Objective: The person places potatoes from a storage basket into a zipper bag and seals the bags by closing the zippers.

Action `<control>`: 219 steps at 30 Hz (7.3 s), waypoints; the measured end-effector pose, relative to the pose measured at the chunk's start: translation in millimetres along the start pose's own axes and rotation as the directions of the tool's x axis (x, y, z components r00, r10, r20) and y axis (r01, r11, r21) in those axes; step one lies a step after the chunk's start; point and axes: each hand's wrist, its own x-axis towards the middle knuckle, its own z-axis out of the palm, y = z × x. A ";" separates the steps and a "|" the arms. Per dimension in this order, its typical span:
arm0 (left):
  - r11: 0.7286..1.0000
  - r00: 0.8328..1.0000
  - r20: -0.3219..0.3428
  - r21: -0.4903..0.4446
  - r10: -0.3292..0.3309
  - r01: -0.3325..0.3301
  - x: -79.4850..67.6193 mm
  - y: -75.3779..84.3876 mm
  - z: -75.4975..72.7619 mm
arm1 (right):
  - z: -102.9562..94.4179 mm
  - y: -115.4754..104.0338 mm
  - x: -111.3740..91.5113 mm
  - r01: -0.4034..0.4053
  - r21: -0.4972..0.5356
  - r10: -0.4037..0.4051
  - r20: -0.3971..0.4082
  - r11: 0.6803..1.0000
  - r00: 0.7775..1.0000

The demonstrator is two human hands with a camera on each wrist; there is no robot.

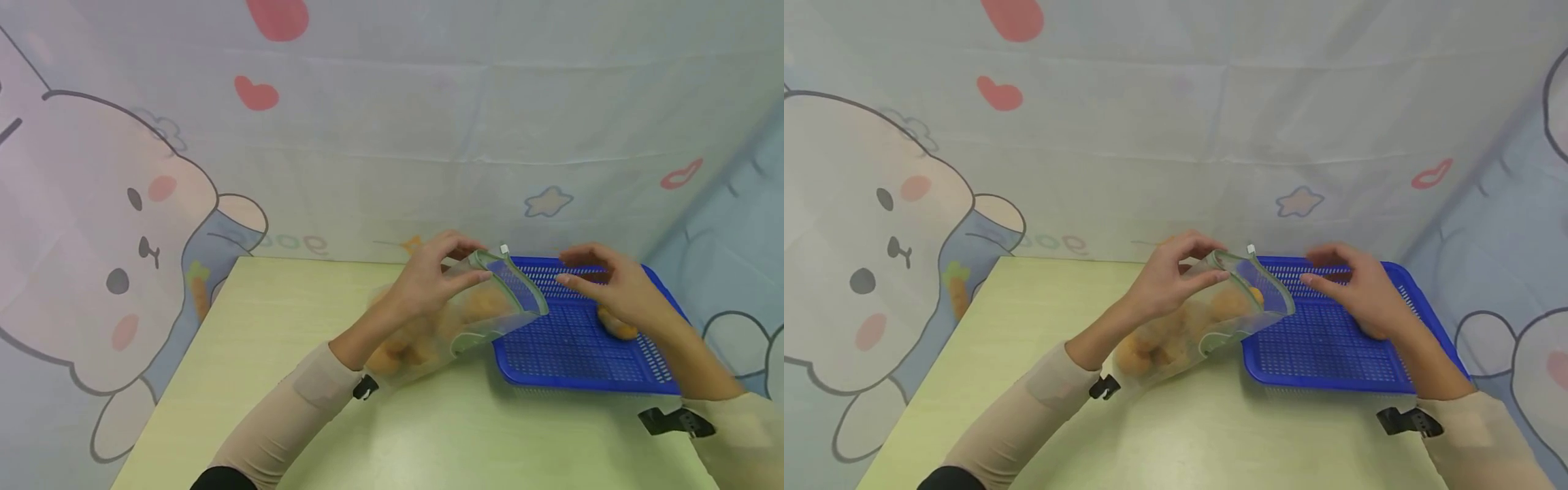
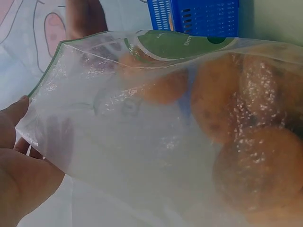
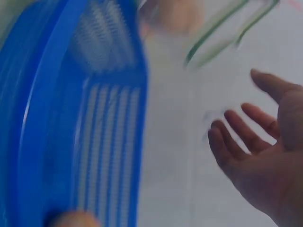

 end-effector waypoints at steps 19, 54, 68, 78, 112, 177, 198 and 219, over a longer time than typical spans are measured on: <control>1.000 1.000 0.010 -0.013 -0.001 0.001 -1.2 -1.0 2.5 | -8.1 144.2 -32.3 -0.247 -0.305 0.285 0.089 0.920 0.954; 1.000 1.000 -0.001 -0.013 -0.006 0.006 0.5 -3.3 4.6 | -0.9 15.4 -4.0 -0.014 0.075 0.009 0.059 0.997 0.998; 1.000 1.000 -0.015 -0.017 0.014 -0.014 0.2 -4.0 3.3 | 7.5 -42.5 3.7 0.113 0.237 -0.149 0.140 0.965 0.979; 1.000 1.000 -0.027 -0.025 0.001 -0.001 -1.0 -4.9 4.2 | 12.6 -41.6 7.8 0.100 0.268 -0.155 0.193 0.958 0.969; 0.999 0.997 -0.075 -0.027 0.038 -0.040 -4.4 -4.2 2.3 | 29.9 2.3 -9.8 0.060 0.147 -0.099 0.275 0.987 0.956; 0.981 0.926 -0.339 0.158 0.165 -0.116 -58.7 32.8 -15.0 | 38.7 -75.8 105.3 -0.120 0.523 -0.064 0.320 0.844 0.945; 0.997 0.912 -0.411 0.069 -0.009 0.041 -69.3 -2.0 -165.4 | 37.1 -126.1 26.0 0.321 0.483 -0.327 -0.075 0.814 0.942; 0.812 0.876 -0.094 0.431 0.474 -0.393 -47.1 47.9 -92.3 | 87.3 -171.5 9.3 0.417 0.263 -0.375 -0.198 0.870 0.906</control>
